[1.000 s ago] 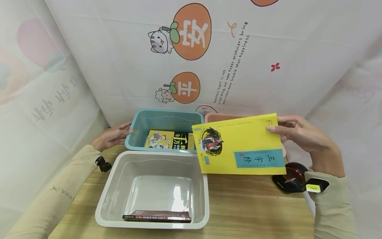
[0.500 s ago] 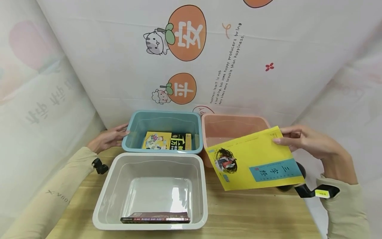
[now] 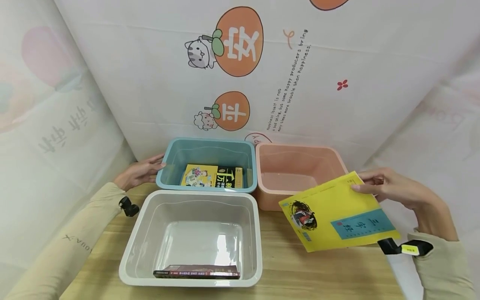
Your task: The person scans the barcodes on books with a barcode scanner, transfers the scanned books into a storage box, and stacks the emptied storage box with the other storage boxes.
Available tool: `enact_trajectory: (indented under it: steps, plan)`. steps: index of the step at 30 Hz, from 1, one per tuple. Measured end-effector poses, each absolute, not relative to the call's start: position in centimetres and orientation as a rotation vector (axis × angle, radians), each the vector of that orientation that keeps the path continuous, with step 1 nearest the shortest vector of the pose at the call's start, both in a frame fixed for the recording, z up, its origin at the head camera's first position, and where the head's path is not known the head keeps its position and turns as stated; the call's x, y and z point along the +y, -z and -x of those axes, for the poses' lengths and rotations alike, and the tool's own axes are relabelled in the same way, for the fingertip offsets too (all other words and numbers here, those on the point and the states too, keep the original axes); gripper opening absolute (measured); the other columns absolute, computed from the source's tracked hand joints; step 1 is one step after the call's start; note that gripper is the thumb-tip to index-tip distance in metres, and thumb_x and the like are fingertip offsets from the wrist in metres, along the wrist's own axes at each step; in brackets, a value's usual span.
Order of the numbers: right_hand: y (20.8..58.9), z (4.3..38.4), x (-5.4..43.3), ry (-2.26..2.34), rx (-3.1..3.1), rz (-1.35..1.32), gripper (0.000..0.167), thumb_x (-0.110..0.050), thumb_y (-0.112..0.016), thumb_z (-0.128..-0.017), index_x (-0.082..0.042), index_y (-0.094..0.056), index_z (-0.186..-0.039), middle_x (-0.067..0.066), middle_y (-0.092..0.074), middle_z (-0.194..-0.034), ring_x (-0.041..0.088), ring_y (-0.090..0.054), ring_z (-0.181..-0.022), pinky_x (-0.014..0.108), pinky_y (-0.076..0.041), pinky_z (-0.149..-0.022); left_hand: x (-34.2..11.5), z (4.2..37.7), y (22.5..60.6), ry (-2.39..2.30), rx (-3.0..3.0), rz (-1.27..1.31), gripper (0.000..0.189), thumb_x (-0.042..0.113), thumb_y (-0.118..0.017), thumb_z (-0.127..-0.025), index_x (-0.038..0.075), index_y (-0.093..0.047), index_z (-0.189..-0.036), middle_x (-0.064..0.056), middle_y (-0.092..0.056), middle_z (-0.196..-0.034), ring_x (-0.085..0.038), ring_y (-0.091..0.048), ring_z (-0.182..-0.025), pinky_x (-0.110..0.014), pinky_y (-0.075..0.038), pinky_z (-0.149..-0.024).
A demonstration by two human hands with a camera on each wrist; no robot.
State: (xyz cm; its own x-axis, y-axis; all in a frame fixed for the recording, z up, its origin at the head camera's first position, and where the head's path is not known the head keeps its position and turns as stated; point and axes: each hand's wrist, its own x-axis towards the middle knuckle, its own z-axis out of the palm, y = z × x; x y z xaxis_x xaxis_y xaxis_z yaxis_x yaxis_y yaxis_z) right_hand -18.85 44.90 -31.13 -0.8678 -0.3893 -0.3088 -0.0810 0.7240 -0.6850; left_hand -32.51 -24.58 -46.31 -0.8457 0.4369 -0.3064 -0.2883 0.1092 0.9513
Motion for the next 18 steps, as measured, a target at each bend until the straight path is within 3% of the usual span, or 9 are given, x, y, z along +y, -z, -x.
enact_trajectory:
  steps: [5,8,12,18]
  plan:
    - [31.4,18.8,45.3,0.935,2.458,0.28,0.033,-0.015,-0.05,-0.111,-0.027,-0.072,-0.132,0.001,-0.079,-0.103,0.023,-0.075,-0.086,0.036,-0.062,-0.071,-24.6,32.5,46.2,-1.773,1.881,-0.15,0.072,0.017,-0.045,-0.114,0.016,0.001,-0.17,-0.022,-0.008,-0.174,-0.047,-0.018,-0.158,-0.065,-0.03,-0.122]
    - [31.5,18.5,45.6,0.919,2.438,0.248,0.033,-0.016,-0.049,-0.112,-0.009,-0.068,-0.138,0.002,-0.079,-0.103,0.024,-0.075,-0.085,0.037,-0.063,-0.071,-24.5,32.6,46.1,-1.773,1.878,-0.151,0.073,0.017,-0.045,-0.114,0.015,0.001,-0.17,-0.023,-0.009,-0.174,-0.047,-0.018,-0.158,-0.064,-0.031,-0.122]
    - [31.3,18.0,45.8,0.865,2.423,0.21,0.047,-0.019,-0.046,-0.113,0.014,-0.05,-0.146,0.003,-0.078,-0.104,0.024,-0.075,-0.086,0.038,-0.062,-0.071,-24.4,32.7,46.0,-1.777,1.877,-0.156,0.074,0.016,-0.046,-0.113,0.015,0.002,-0.169,-0.024,-0.01,-0.173,-0.047,-0.018,-0.157,-0.064,-0.03,-0.122]
    - [31.0,17.3,46.4,0.745,2.476,0.049,0.057,-0.026,-0.046,-0.113,0.019,-0.041,-0.147,0.009,-0.077,-0.104,0.024,-0.073,-0.083,0.039,-0.061,-0.072,-24.6,32.9,45.8,-1.782,1.877,-0.144,0.074,0.016,-0.047,-0.113,0.016,0.001,-0.17,-0.024,-0.011,-0.173,-0.047,-0.019,-0.157,-0.065,-0.03,-0.122]
